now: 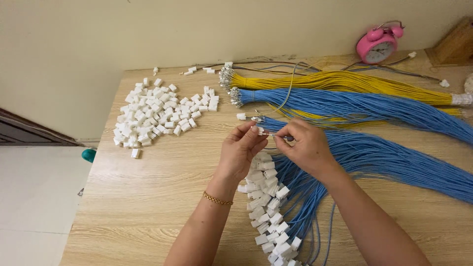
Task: Insert metal wire terminals into white plastic connector housings to assemble wire harnesses.
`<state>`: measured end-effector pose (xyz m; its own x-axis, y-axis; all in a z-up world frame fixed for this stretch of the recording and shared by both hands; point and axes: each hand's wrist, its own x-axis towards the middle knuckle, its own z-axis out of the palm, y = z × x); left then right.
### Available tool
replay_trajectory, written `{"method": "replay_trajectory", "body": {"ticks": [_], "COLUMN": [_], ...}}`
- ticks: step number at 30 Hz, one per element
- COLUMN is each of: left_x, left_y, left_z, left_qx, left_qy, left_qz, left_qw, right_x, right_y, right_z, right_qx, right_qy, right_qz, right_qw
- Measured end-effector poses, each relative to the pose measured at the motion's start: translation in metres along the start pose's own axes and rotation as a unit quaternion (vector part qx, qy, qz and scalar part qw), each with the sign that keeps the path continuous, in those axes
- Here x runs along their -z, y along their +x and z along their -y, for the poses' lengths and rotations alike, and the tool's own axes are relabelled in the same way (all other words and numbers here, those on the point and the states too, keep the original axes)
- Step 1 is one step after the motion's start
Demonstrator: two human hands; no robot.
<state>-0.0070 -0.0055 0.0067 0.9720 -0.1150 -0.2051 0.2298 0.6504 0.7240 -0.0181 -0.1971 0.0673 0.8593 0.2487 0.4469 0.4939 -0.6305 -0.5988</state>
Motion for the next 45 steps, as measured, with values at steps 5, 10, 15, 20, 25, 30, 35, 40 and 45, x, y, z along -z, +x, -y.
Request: {"method": "replay_trajectory", "body": {"ticks": [5, 10, 15, 20, 25, 30, 35, 40, 45], "left_x": [0.001, -0.007, -0.004, 0.000, 0.004, -0.004, 0.000, 0.009, 0.014], "left_y": [0.001, -0.009, -0.019, -0.025, -0.020, -0.028, -0.057, -0.073, -0.070], "left_z": [0.003, 0.000, 0.005, 0.009, 0.010, 0.005, -0.008, -0.002, -0.020], "left_qx": [0.039, 0.038, -0.014, -0.032, -0.038, -0.031, -0.158, -0.250, -0.191], "left_qy": [0.010, 0.044, 0.087, 0.101, 0.135, 0.168, 0.453, 0.594, 0.523], "left_qz": [-0.002, 0.008, -0.005, -0.005, 0.007, 0.003, -0.009, -0.047, -0.074], "left_qw": [0.999, 0.998, 0.996, 0.994, 0.990, 0.985, 0.877, 0.763, 0.827], "right_x": [-0.006, -0.011, -0.011, -0.017, -0.023, -0.023, -0.018, -0.044, -0.082], "right_y": [0.000, -0.004, -0.011, -0.017, -0.019, -0.022, -0.002, 0.022, 0.037], "right_z": [-0.003, -0.006, 0.006, 0.000, -0.002, -0.005, -0.029, -0.060, -0.072], "right_qx": [0.009, 0.031, -0.046, -0.036, -0.067, -0.033, 0.029, -0.058, -0.033], "right_qy": [-0.002, -0.001, 0.096, 0.102, 0.118, 0.125, 0.100, -0.017, -0.194], "right_qz": [0.010, 0.009, 0.043, 0.061, 0.059, 0.067, 0.173, 0.153, 0.157], "right_qw": [1.000, 0.999, 0.993, 0.992, 0.989, 0.989, 0.980, 0.986, 0.968]}}
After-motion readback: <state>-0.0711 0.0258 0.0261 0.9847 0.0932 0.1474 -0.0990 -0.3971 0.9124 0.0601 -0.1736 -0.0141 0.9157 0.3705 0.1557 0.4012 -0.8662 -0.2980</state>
